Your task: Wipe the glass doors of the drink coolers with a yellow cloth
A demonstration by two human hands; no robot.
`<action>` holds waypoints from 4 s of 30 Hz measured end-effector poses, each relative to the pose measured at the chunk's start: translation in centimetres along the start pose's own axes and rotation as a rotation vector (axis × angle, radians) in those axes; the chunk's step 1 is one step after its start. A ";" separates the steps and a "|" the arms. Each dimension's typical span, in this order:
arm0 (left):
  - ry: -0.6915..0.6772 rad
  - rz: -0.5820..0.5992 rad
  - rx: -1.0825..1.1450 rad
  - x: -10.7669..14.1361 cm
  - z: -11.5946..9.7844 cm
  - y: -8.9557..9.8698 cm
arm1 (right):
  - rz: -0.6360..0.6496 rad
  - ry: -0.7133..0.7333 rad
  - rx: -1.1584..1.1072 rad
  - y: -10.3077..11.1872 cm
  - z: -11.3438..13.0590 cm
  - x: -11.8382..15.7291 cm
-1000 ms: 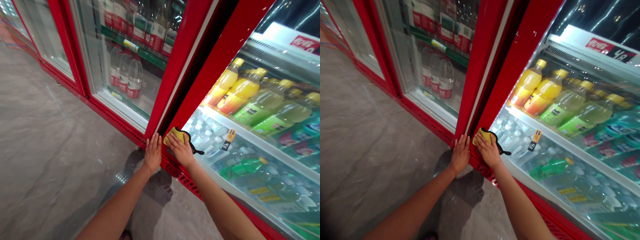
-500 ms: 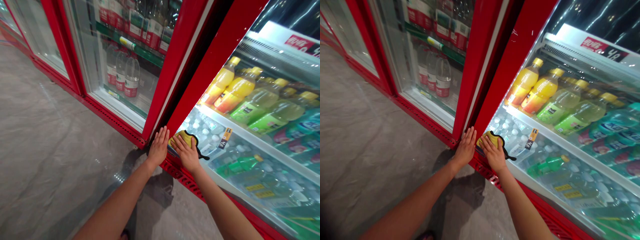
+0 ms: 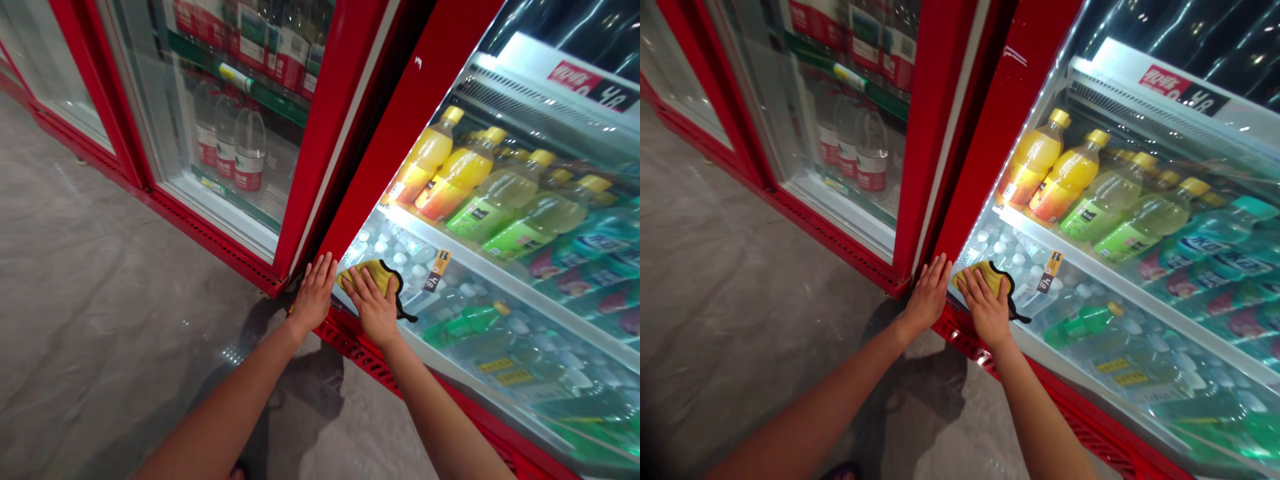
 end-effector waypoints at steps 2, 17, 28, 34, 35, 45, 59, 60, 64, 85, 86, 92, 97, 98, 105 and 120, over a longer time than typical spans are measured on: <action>-0.003 -0.007 0.013 0.0 -0.1 -0.2 | 0.003 0.032 -0.028 0.1 -0.4 -1.5; -0.024 -0.068 -0.045 0.1 -1.9 -1.0 | 0.040 -0.009 -0.041 -0.9 0.0 4.3; 0.052 -0.124 -0.042 0.1 -3.2 -1.5 | -0.012 -0.097 0.061 5.4 -6.6 6.5; 0.070 -0.122 0.016 0.3 -4.0 -2.1 | -0.072 -0.176 0.053 2.9 -4.0 9.1; 0.061 -0.120 0.022 0.4 -4.3 -2.3 | -0.072 -0.178 0.044 2.5 -3.6 8.7; -0.101 -0.104 0.055 0.7 -8.7 -2.9 | -0.076 -0.192 0.072 6.4 -8.2 9.6; -0.112 -0.081 0.098 1.6 -10.2 -4.3 | -0.041 -0.134 0.039 4.3 -6.3 9.4; -0.115 -0.088 0.102 1.6 -10.3 -4.3 | -0.048 -0.148 0.058 5.0 -7.0 9.4; -0.192 -0.073 0.086 2.1 -11.1 -4.4 | -0.119 -0.193 0.154 6.7 -8.2 11.9; -0.377 0.004 0.078 3.1 -16.8 -5.7 | -0.104 -0.229 0.206 6.4 -8.6 19.2; -0.364 -0.003 0.077 3.1 -17.0 -5.8 | -0.089 -0.224 0.195 6.2 -8.5 18.7; -0.354 -0.060 0.082 3.3 -17.6 -6.0 | -0.044 -0.157 0.168 7.9 -10.5 17.2; -0.399 -0.078 0.081 3.4 -17.8 -5.6 | -0.136 -0.299 0.286 9.0 -11.5 23.2; -0.407 -0.075 0.088 3.5 -17.9 -5.6 | -0.133 -0.315 0.284 8.6 -11.1 24.2; -0.467 -0.017 0.116 4.6 -19.7 -6.9 | -0.024 -0.189 0.177 6.0 -8.4 21.8; -0.556 -0.005 0.148 5.5 -21.6 -7.8 | -0.011 -0.284 0.276 7.0 -10.4 26.8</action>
Point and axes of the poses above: each hand's wrist, its own x-axis away from the middle knuckle, its own y-axis out of the back of the hand, z = x × y, the point moved 10 cm from there along -x, towards the middle knuckle, and after that the axes turned 13 degrees about y, right-handed, at the moved point
